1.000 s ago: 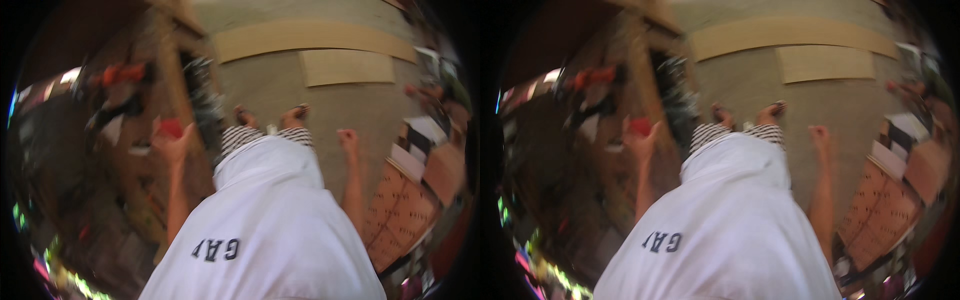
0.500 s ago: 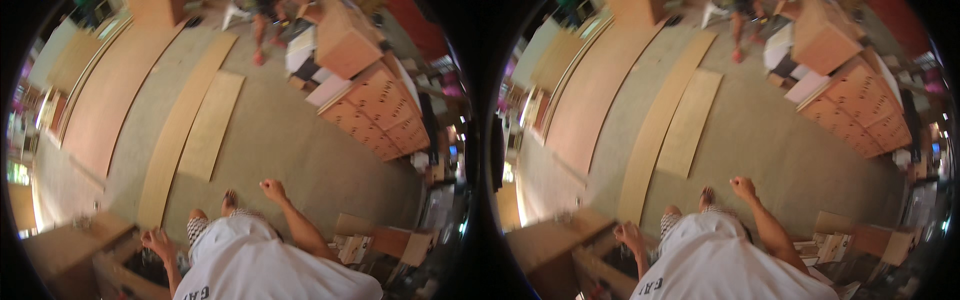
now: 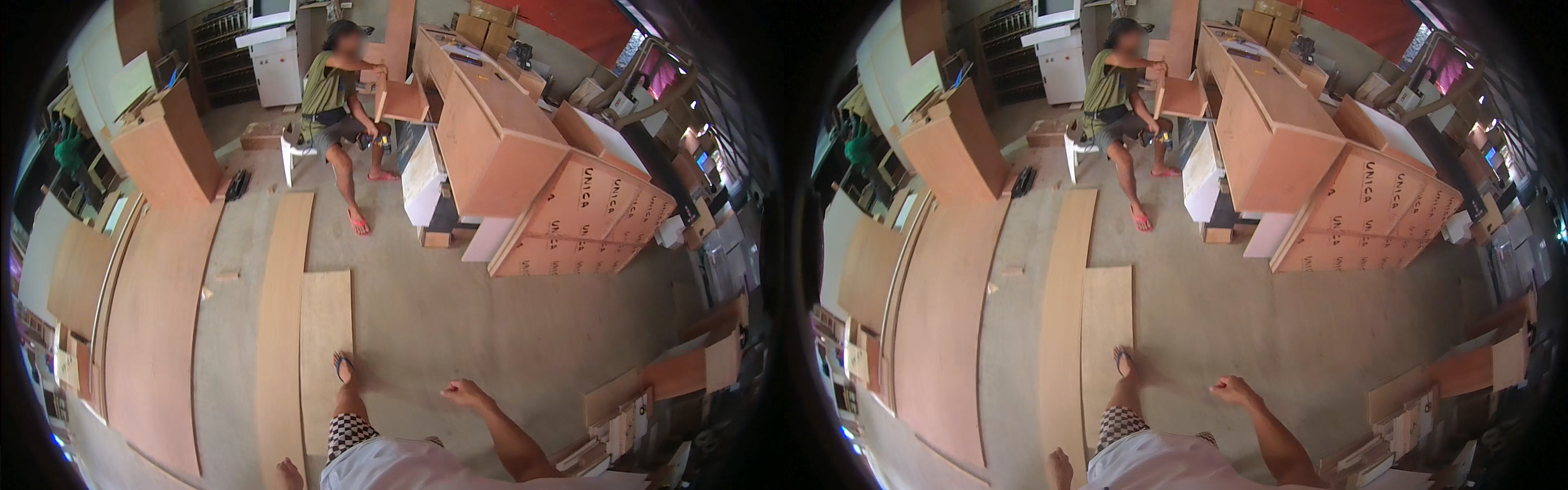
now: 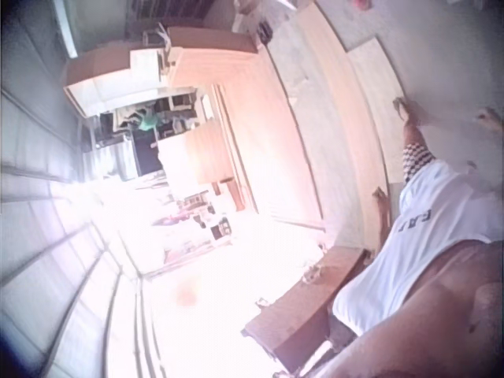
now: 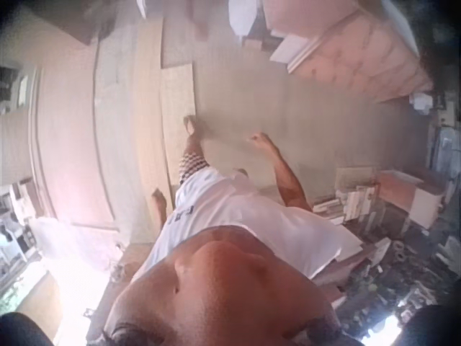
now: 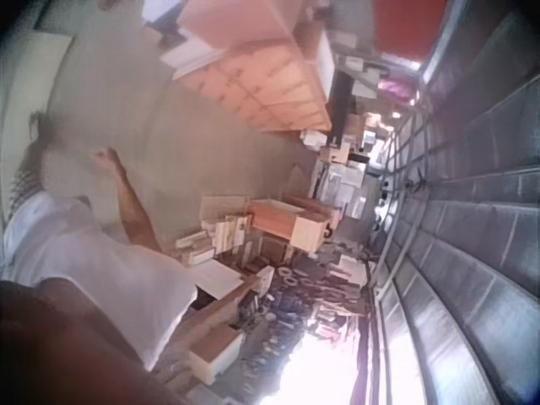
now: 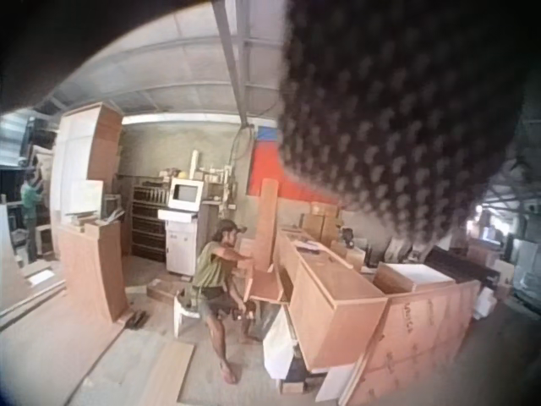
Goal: The person assembles a wooden cabinet in a workshop. They handle wooden panels, use a hammer and a power drill to secure parts, and move around the workspace to retrieve tools and materials.
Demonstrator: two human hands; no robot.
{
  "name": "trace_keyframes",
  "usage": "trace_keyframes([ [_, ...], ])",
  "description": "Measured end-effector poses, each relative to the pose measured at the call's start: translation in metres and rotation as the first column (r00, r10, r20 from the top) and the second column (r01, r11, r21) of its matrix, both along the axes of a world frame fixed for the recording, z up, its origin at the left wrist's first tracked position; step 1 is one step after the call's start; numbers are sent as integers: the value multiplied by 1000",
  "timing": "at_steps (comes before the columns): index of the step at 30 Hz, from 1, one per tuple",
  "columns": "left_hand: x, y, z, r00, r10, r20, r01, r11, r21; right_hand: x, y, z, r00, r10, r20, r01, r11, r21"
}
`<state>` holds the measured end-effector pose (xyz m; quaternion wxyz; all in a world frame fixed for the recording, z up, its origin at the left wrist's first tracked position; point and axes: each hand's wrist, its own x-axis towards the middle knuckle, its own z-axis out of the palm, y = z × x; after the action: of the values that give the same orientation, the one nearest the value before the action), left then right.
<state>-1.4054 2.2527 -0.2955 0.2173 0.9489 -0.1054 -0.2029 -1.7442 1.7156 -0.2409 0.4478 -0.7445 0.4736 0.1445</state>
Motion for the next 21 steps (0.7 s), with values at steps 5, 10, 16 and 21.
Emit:
trace_keyframes([
  [5,181,-173,14,967,-253,24,254,956,-145,122,-95,50,992,-103,69,111,986,-128],
  [10,333,-418,96,906,-409,114,424,884,-198,208,-166,180,924,-137,357,180,979,-91],
  [16,402,-732,183,812,-576,98,557,711,-430,252,-305,327,800,-162,578,549,586,-596],
  [21,344,-956,270,528,-838,139,671,312,-673,253,-455,378,733,-70,676,662,300,-687],
])
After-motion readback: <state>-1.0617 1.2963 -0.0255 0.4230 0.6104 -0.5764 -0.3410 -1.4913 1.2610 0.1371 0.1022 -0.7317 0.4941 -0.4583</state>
